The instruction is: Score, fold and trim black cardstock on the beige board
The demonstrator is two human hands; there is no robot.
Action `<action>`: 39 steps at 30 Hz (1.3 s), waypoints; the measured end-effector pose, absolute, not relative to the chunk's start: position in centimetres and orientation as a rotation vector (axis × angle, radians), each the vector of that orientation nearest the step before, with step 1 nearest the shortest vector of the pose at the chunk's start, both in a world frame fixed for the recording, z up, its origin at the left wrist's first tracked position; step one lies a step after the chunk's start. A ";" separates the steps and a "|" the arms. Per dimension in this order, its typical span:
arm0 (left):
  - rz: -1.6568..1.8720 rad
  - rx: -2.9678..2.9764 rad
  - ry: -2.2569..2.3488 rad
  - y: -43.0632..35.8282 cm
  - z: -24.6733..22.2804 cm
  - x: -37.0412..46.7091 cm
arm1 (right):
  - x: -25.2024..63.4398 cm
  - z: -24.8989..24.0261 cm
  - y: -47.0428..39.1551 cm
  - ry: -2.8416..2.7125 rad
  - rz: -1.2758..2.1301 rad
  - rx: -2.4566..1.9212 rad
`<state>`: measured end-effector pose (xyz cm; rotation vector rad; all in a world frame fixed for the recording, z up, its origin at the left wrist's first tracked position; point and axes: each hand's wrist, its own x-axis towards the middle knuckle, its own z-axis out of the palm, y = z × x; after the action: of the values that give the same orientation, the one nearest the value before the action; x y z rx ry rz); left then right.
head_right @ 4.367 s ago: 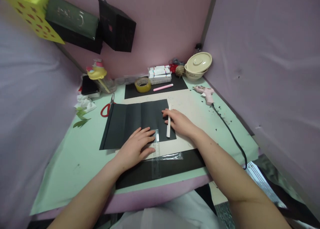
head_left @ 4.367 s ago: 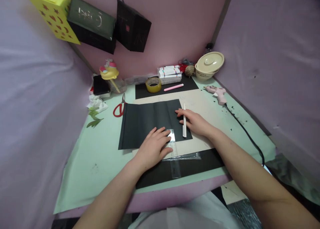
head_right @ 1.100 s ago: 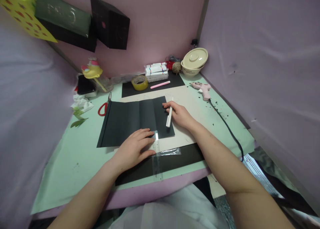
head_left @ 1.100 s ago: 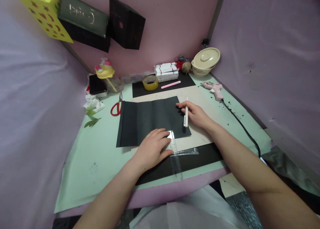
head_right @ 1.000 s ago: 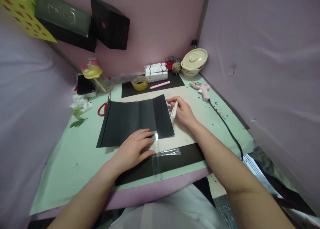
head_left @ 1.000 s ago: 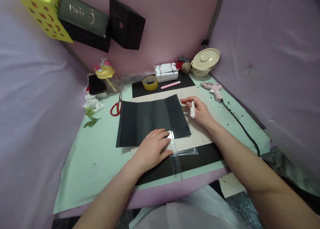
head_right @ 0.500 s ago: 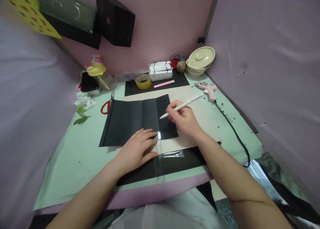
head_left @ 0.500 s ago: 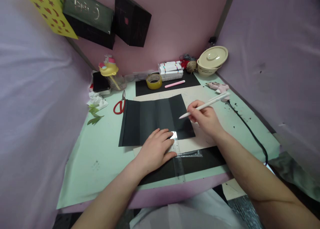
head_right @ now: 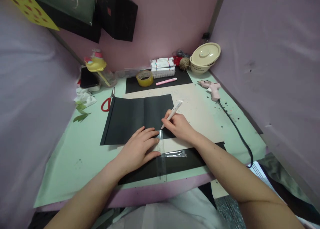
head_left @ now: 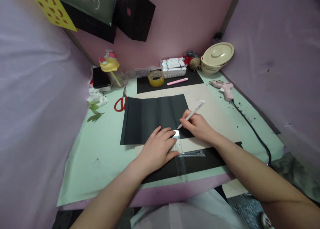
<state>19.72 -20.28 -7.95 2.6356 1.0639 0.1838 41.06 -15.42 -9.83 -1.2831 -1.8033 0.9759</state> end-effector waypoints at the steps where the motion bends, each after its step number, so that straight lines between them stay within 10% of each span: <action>1: 0.182 2.636 1.066 -20.3 -7.9 19.7 | 41.0 -9.8 -15.5 -1.805 0.982 -1.284; 39: 0.169 2.617 1.078 -20.2 -7.6 19.9 | 41.2 -9.8 -15.4 -1.785 0.989 -1.223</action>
<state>19.91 -20.21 -7.61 2.6166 1.0775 0.1692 41.16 -15.43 -9.83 -1.2230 -1.7853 0.9890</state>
